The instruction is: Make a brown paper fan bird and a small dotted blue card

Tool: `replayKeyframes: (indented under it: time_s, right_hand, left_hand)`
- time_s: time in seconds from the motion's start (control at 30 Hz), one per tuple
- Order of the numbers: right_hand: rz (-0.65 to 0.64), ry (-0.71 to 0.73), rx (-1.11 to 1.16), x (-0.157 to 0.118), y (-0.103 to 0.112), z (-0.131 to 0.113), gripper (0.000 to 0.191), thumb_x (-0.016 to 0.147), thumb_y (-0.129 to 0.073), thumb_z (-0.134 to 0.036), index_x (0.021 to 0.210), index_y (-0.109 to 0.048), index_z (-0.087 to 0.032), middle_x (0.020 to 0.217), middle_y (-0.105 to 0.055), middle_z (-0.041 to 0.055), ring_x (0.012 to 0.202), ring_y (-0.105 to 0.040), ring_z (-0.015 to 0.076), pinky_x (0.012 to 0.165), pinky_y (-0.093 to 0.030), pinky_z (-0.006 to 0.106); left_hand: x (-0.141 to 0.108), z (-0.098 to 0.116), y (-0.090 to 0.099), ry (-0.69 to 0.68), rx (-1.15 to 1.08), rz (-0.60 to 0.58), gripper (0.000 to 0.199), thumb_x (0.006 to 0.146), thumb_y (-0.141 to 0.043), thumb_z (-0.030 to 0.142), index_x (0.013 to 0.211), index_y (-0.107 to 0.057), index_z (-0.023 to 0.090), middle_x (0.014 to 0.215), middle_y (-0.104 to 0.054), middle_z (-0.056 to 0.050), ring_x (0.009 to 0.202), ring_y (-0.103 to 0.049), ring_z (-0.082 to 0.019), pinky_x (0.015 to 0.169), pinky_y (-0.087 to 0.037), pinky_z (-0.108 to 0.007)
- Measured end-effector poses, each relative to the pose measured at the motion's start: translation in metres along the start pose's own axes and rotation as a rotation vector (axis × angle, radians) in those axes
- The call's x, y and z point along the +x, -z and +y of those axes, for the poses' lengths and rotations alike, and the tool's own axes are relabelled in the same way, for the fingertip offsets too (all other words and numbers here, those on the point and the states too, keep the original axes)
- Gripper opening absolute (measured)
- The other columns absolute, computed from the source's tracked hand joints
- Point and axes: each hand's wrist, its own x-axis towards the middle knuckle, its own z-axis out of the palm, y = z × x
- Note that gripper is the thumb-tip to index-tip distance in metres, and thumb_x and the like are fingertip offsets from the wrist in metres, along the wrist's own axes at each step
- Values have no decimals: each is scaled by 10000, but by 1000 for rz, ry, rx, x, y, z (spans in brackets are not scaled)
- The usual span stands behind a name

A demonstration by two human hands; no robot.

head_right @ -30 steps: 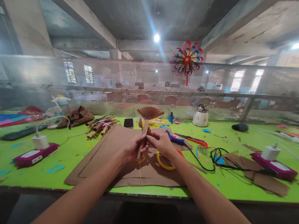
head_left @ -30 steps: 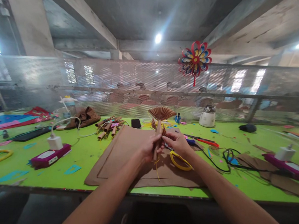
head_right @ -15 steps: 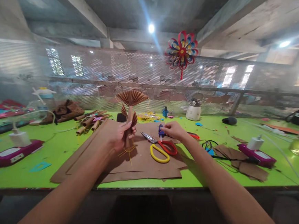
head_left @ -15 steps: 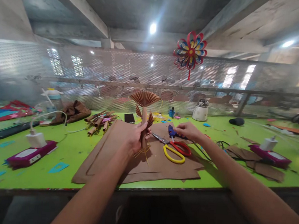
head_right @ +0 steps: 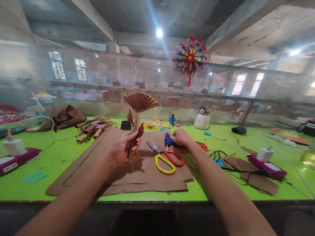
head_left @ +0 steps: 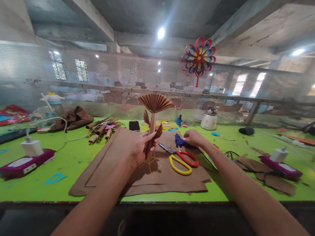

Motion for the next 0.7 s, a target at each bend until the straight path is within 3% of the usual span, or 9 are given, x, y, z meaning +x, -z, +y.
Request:
replayKeyframes:
  time_s: [0.13,0.3,0.4,0.53,0.63,0.7]
  right_hand:
    - [-45,-10,-47,-6,-22,1,191,643,-595,-146,790,-714,-116,767,-676,107,718,-576,206,600,-351,257]
    - [11,-5,-42,-8,-39,-1,231,644,-601,-120,860,-679,-100,923,-633,154,847,-571,245,691,-371,283]
    - [59,-15,13,-6,-35,-1,227,655,-609,-155,871,-661,-109,967,-611,153,856,-570,244,710,-382,290]
    - [138,-47,125,-9,-13,6,296,663,-591,-201,937,-638,-101,978,-628,148,874,-585,264,728,-418,311]
    - [154,7,427,-22,12,12,377,713,-528,-234,1069,-595,-130,972,-667,115,870,-622,240,740,-465,316]
    - [123,107,928,-35,27,13,365,744,-534,-292,1085,-593,-173,1019,-669,107,886,-638,240,775,-487,356]
  left_hand:
    - [-1,-2,-1,12,16,15,290,722,-685,168,998,-618,107,676,-572,-26,556,-508,-78,404,-317,-149]
    - [-4,-4,-7,16,19,22,271,724,-704,177,980,-628,128,781,-608,-41,600,-539,-76,434,-326,-154]
    - [-7,-4,-10,30,37,14,318,736,-705,198,1035,-617,136,861,-617,-53,617,-544,-71,455,-339,-156]
    - [-10,-3,-12,26,47,16,428,735,-713,214,1132,-584,122,746,-577,-30,589,-509,-69,446,-315,-153]
    - [-13,1,-15,-3,23,7,465,724,-719,190,1159,-566,128,682,-542,-8,562,-478,-65,436,-295,-149]
    - [-15,4,-17,-28,-1,-9,460,725,-711,171,1157,-560,126,673,-531,-7,556,-464,-63,429,-282,-145]
